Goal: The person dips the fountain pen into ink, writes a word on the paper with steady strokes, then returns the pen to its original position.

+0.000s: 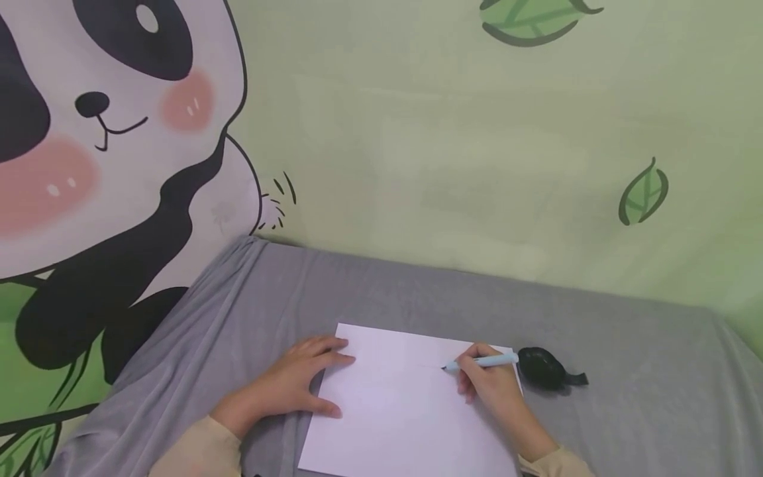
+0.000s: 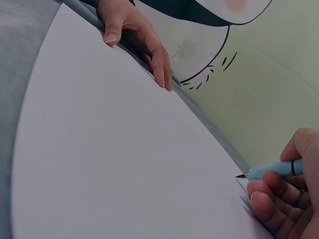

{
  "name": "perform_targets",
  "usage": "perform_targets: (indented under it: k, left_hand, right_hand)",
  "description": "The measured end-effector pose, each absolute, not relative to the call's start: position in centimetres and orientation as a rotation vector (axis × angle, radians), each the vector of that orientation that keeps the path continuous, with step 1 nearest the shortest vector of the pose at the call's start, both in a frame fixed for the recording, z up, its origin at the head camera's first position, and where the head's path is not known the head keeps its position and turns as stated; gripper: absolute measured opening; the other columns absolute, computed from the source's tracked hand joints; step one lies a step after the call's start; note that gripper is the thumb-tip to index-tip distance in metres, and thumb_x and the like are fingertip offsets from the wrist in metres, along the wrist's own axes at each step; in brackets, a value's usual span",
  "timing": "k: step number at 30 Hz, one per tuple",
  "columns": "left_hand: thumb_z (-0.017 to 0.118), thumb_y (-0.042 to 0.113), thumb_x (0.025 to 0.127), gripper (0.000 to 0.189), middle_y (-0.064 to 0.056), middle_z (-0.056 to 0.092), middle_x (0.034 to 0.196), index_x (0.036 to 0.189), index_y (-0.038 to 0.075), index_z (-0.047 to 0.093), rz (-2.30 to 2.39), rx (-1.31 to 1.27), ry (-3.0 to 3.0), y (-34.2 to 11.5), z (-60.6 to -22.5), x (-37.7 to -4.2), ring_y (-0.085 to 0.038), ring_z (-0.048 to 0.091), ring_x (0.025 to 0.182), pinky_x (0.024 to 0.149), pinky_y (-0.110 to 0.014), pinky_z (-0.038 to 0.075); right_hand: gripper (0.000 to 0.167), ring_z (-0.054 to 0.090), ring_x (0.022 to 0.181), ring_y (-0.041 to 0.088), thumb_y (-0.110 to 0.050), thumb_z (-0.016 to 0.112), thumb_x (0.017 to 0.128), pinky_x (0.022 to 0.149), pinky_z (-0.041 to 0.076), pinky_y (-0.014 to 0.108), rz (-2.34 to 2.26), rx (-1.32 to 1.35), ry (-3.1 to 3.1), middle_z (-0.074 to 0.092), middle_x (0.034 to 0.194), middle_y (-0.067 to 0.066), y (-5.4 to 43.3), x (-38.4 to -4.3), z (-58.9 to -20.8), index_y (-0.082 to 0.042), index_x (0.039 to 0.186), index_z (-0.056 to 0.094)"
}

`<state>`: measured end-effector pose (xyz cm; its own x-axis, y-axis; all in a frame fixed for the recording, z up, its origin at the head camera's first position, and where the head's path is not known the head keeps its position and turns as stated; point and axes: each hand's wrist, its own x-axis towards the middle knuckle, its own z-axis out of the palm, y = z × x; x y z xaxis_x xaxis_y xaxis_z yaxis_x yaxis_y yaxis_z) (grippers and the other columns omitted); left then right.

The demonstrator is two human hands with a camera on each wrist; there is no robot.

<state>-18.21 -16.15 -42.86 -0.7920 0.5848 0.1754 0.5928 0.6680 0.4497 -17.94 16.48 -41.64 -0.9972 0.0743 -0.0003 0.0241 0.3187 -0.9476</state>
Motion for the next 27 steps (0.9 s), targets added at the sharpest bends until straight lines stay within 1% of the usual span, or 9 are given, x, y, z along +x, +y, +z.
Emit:
perform_targets:
  k: [27]
  left_hand:
    - [0.08, 0.051, 0.067, 0.072, -0.007, 0.05, 0.142, 0.129, 0.018, 0.061, -0.779, -0.999, -2.862, -16.08, -42.84, -18.19, -0.035, 0.043, 0.132, 0.105, -0.058, 0.033]
  right_hand:
    - [0.011, 0.051, 0.04, 0.011, -0.001, 0.054, 0.088, 0.04, 0.045, 0.023, 1.746, -0.125, -2.525, 0.057, 0.055, 0.007, 16.99, -17.98, -41.46, 0.005, 0.08, 0.057]
